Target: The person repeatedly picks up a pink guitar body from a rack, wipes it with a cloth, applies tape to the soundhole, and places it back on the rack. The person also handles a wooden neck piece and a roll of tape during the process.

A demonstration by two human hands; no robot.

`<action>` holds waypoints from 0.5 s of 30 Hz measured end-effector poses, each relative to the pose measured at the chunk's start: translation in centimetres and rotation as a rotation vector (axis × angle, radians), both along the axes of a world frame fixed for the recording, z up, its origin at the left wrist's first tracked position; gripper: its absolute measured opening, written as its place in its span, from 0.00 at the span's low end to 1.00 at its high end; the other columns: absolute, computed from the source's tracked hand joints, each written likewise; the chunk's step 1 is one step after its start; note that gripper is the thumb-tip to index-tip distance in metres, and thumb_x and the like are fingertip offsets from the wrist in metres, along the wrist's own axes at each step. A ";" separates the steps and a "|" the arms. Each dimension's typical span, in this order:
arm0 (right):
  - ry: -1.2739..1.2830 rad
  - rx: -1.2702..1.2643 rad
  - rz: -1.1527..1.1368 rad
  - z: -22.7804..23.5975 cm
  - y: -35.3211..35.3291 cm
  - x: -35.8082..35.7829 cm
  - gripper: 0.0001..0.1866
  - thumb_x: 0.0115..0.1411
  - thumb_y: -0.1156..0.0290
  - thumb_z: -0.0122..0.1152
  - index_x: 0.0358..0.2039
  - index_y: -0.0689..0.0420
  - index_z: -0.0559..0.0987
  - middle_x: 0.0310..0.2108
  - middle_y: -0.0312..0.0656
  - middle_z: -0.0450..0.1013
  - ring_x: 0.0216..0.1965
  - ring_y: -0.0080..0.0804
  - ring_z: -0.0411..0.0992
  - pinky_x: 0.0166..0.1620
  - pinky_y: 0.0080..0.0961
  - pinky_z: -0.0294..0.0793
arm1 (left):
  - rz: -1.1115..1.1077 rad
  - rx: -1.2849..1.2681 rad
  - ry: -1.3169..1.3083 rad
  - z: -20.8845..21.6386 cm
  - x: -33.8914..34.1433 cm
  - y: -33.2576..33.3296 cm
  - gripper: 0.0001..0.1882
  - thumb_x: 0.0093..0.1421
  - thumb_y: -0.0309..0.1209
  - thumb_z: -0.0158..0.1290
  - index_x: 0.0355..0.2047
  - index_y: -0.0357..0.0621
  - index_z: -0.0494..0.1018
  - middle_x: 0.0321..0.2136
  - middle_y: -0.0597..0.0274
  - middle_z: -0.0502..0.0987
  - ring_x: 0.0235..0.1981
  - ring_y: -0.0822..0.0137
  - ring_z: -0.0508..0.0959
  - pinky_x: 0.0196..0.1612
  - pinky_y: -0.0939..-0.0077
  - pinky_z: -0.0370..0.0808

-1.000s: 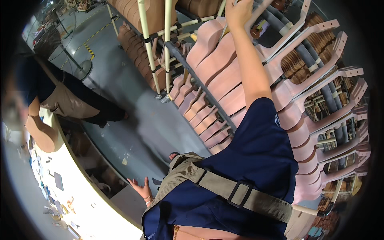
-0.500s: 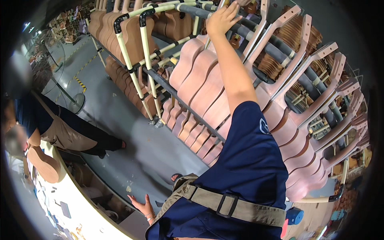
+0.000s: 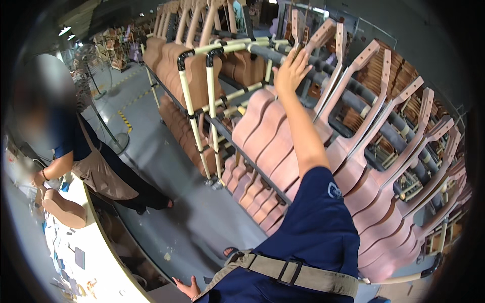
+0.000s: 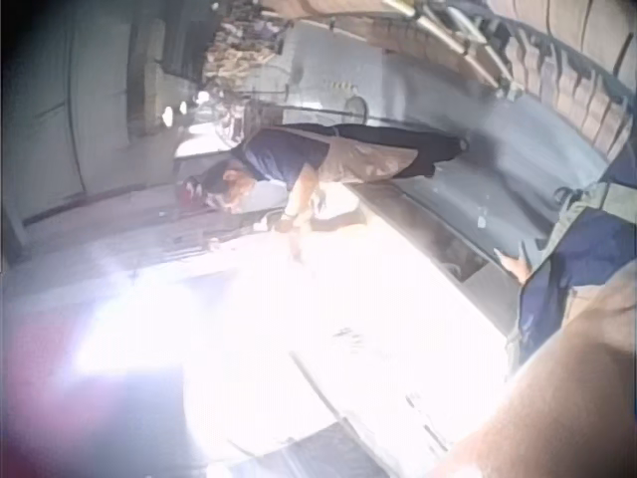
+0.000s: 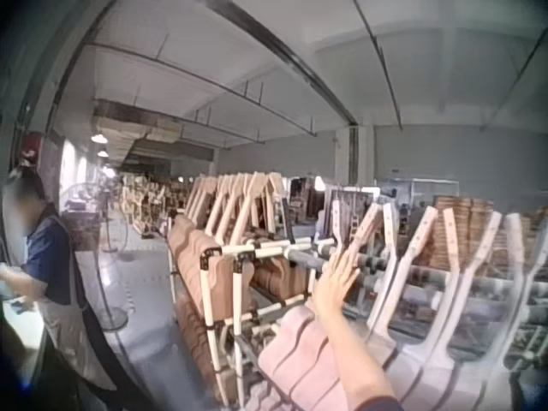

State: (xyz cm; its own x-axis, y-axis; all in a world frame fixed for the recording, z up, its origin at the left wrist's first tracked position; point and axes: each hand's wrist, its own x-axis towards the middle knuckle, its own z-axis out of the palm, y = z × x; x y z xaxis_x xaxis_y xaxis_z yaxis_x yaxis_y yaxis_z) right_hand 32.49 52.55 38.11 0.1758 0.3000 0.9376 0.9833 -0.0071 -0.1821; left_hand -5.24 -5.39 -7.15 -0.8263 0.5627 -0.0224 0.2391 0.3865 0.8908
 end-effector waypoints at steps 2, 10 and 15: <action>-0.084 0.067 0.209 -0.7 -4.0 -2.3 0.41 0.48 0.63 0.64 0.60 0.58 0.56 0.61 0.57 0.45 0.62 0.54 0.44 0.59 0.56 0.45 | -0.036 -0.107 -0.004 -0.2 0.6 0.3 0.51 0.39 0.28 0.65 0.61 0.42 0.49 0.52 0.47 0.60 0.54 0.52 0.62 0.57 0.64 0.60; -0.059 -0.765 0.989 -24.7 -31.7 -8.7 0.11 0.52 0.69 0.58 0.37 0.51 0.77 0.43 0.39 0.70 0.46 0.39 0.68 0.48 0.35 0.68 | -0.741 -0.456 -0.471 -8.8 2.8 -1.2 0.40 0.45 0.37 0.65 0.54 0.34 0.58 0.38 0.52 0.74 0.37 0.61 0.75 0.42 0.70 0.72; 0.356 -1.532 0.753 -42.2 -49.9 -3.1 0.09 0.51 0.63 0.56 0.29 0.52 0.79 0.28 0.44 0.75 0.33 0.43 0.73 0.36 0.38 0.71 | -0.970 -0.642 -0.390 -11.4 3.3 -8.8 0.36 0.46 0.36 0.64 0.51 0.33 0.61 0.36 0.54 0.75 0.35 0.64 0.75 0.39 0.72 0.72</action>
State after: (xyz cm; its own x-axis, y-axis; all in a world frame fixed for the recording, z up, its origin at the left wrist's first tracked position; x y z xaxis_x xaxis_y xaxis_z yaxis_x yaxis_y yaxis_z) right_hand 29.39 2.67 -4.05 -0.2907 0.9090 -0.2988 0.7692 0.0363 -0.6380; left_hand -1.92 -14.15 -18.53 0.0527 0.7367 -0.6742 0.4324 0.5917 0.6804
